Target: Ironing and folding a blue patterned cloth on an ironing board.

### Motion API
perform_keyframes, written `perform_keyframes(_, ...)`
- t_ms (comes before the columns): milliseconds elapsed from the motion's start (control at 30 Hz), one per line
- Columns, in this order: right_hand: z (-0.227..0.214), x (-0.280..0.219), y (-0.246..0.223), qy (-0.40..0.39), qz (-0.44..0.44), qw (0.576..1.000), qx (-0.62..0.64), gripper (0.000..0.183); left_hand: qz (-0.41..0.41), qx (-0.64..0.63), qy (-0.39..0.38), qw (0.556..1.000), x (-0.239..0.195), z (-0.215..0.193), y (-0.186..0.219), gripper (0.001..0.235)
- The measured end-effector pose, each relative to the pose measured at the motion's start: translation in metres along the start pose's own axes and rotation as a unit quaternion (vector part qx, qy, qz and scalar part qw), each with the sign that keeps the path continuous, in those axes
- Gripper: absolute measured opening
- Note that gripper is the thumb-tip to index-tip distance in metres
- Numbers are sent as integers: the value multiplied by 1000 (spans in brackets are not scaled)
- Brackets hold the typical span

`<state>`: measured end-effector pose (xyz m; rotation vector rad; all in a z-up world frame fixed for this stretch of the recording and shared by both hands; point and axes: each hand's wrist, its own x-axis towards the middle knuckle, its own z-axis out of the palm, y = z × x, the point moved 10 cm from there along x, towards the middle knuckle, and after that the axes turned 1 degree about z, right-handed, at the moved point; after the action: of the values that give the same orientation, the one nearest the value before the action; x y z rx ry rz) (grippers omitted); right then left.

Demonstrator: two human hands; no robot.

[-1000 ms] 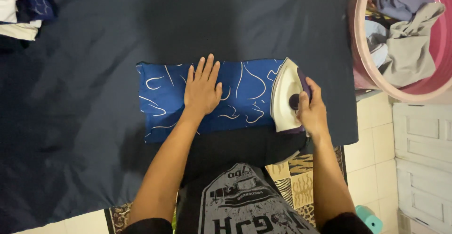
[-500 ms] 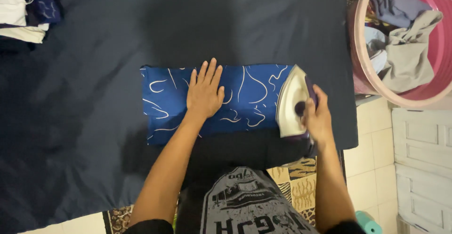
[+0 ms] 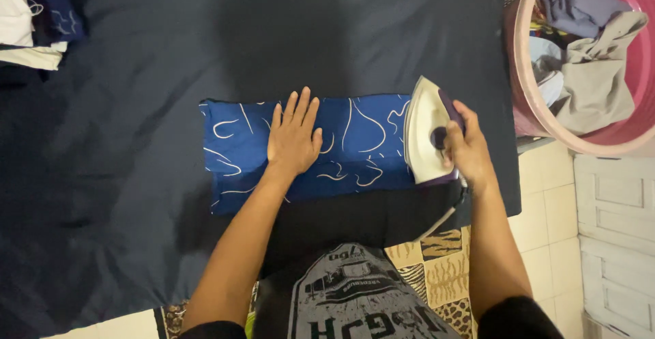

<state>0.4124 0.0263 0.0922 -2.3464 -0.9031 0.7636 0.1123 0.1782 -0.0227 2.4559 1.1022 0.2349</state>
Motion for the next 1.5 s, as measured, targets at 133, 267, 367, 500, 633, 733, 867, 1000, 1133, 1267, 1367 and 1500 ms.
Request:
perform_keyframes(133, 5, 9, -7, -14, -9, 1000, 25, 49, -26, -1, -62, 998, -1, 0, 1, 67)
perform_keyframes(267, 19, -16, -10, -32, -3, 999, 37, 51, -24, -4, -53, 998, -2, -6, 1, 68)
perform_keyframes(367, 29, -37, -1, -45, 20, 998, 50, 50, -28, -10, -57, 998, -2, 0, 0, 66)
perform_keyframes(500, 29, -18, -19, -63, -5, 998, 26, 50, -29, -8, -69, 997, -2, -1, 0, 66)
perform_keyframes(633, 36, -4, -43, -76, -34, 996, 44, 48, -30, -2, -63, 998, -3, -3, 1, 66)
perform_keyframes(733, 44, -13, -40, -83, -36, 994, 58, 49, -26, 3, -58, 998, -2, 1, 0, 66)
perform_keyframes(867, 55, -36, -33, -100, -8, 994, 41, 49, -30, 4, -73, 997, -1, 2, -1, 67)
perform_keyframes(1000, 61, -22, -54, -106, -21, 993, 42, 48, -30, 3, -82, 996, -1, -1, -1, 67)
perform_keyframes(1133, 72, -15, -71, -116, -44, 992, 24, 49, -29, 0, -79, 996, -5, -4, 4, 67)
perform_keyframes(1267, 84, -31, -63, -131, -28, 991, 18, 50, -29, -3, -71, 997, -3, -6, 1, 66)
perform_keyframes(1367, 88, -34, -66, -139, -32, 990, 10, 48, -29, -6, -72, 997, -4, -9, 1, 66)
perform_keyframes(1500, 96, -12, -82, -153, -52, 987, 27, 49, -33, -1, -80, 996, -4, -6, 1, 66)
